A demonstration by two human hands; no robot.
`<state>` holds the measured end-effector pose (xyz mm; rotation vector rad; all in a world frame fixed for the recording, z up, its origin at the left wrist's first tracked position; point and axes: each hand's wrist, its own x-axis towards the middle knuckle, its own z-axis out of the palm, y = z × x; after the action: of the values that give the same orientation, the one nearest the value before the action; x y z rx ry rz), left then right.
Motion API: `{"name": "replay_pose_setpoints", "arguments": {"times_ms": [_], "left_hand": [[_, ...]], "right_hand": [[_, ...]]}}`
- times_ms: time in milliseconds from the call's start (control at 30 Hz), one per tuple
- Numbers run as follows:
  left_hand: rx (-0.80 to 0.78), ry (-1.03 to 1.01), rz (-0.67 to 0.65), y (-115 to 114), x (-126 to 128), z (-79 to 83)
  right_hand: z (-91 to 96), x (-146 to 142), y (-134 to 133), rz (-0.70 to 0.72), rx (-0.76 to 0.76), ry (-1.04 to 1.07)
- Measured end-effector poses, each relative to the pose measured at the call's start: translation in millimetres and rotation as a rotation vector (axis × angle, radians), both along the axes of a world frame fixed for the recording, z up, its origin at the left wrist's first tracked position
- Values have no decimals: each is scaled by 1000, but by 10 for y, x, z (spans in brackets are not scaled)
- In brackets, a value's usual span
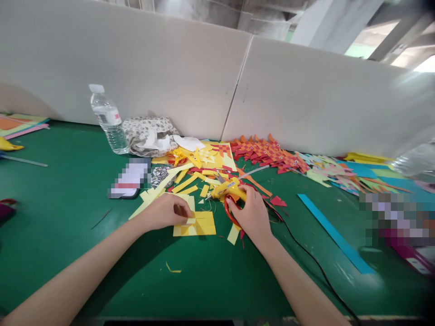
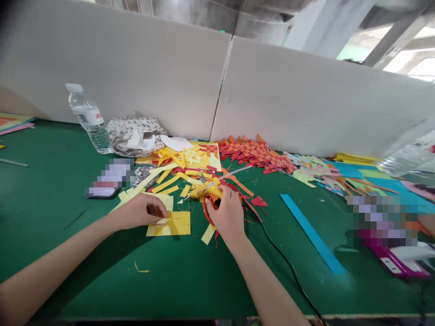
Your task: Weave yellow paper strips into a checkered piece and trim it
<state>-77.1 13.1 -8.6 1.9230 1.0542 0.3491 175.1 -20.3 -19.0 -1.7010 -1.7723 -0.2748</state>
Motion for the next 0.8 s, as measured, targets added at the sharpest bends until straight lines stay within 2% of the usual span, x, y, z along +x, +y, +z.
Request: {"name": "replay_pose_setpoints", "arguments": {"times_ms": [67,167,333,500,800], "left_hand": [[-4,-4,14,6,-5,-15],[2,-7,35,10,-4,-39],[4,-19,45,13,1,-60],[34,-1,44,-1,8,-14],[29,-8,49,2,7,-16]], "right_hand": [[-20,34,22,-43,-67,11],[-20,42,29,-51,-83,39],[-36,-18,13,85,-30,102],[-88,-113,-2,208,25,84],[-50,-111,8,253,6,57]]}}
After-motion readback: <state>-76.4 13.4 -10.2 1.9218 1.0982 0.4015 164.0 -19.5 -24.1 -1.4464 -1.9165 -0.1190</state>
